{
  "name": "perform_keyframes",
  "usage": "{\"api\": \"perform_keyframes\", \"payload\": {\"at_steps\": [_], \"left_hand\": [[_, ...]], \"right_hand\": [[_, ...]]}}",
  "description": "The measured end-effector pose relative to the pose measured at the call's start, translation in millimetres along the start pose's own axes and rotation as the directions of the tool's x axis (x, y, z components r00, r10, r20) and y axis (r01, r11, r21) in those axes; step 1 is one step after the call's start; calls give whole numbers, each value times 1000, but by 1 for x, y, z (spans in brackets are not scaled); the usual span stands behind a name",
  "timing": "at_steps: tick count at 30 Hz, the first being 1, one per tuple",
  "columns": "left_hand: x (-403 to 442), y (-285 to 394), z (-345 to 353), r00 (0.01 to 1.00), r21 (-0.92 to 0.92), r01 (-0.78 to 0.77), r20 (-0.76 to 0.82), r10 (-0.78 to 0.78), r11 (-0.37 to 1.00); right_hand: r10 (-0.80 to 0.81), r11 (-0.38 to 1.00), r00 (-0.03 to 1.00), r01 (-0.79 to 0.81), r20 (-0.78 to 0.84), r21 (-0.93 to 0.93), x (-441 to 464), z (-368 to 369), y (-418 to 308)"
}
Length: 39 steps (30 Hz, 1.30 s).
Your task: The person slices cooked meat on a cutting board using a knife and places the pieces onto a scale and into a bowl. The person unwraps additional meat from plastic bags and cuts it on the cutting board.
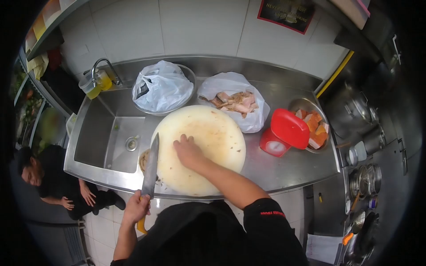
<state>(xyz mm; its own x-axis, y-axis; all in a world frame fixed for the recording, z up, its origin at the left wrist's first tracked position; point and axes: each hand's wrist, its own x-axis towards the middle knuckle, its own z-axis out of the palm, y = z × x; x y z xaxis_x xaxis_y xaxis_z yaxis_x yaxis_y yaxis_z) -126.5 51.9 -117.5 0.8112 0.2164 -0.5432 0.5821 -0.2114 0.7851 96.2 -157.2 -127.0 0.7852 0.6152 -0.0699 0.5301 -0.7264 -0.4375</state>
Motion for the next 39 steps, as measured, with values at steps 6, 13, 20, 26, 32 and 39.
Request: {"api": "perform_keyframes", "payload": {"at_steps": [6, 13, 20, 26, 32, 39], "left_hand": [[-2, 19, 11, 999, 68, -48, -13, 49, 997], [13, 106, 54, 977, 398, -203, 18, 214, 895], [58, 195, 73, 863, 804, -323, 33, 505, 500], [103, 253, 71, 886, 924, -189, 15, 464, 332], [120, 274, 75, 872, 925, -189, 3, 489, 331], [118, 251, 61, 893, 917, -178, -2, 450, 357]], "right_hand": [[113, 979, 954, -154, -279, -130, 39, -63, 168], [85, 795, 980, -174, -178, -581, 68, -145, 274], [359, 778, 927, -361, -108, -514, 95, -169, 274], [226, 905, 974, -203, 18, -373, 60, -188, 210], [246, 949, 963, -215, 114, -229, 53, -115, 225], [278, 955, 958, -269, 63, -121, 64, -107, 248]]}}
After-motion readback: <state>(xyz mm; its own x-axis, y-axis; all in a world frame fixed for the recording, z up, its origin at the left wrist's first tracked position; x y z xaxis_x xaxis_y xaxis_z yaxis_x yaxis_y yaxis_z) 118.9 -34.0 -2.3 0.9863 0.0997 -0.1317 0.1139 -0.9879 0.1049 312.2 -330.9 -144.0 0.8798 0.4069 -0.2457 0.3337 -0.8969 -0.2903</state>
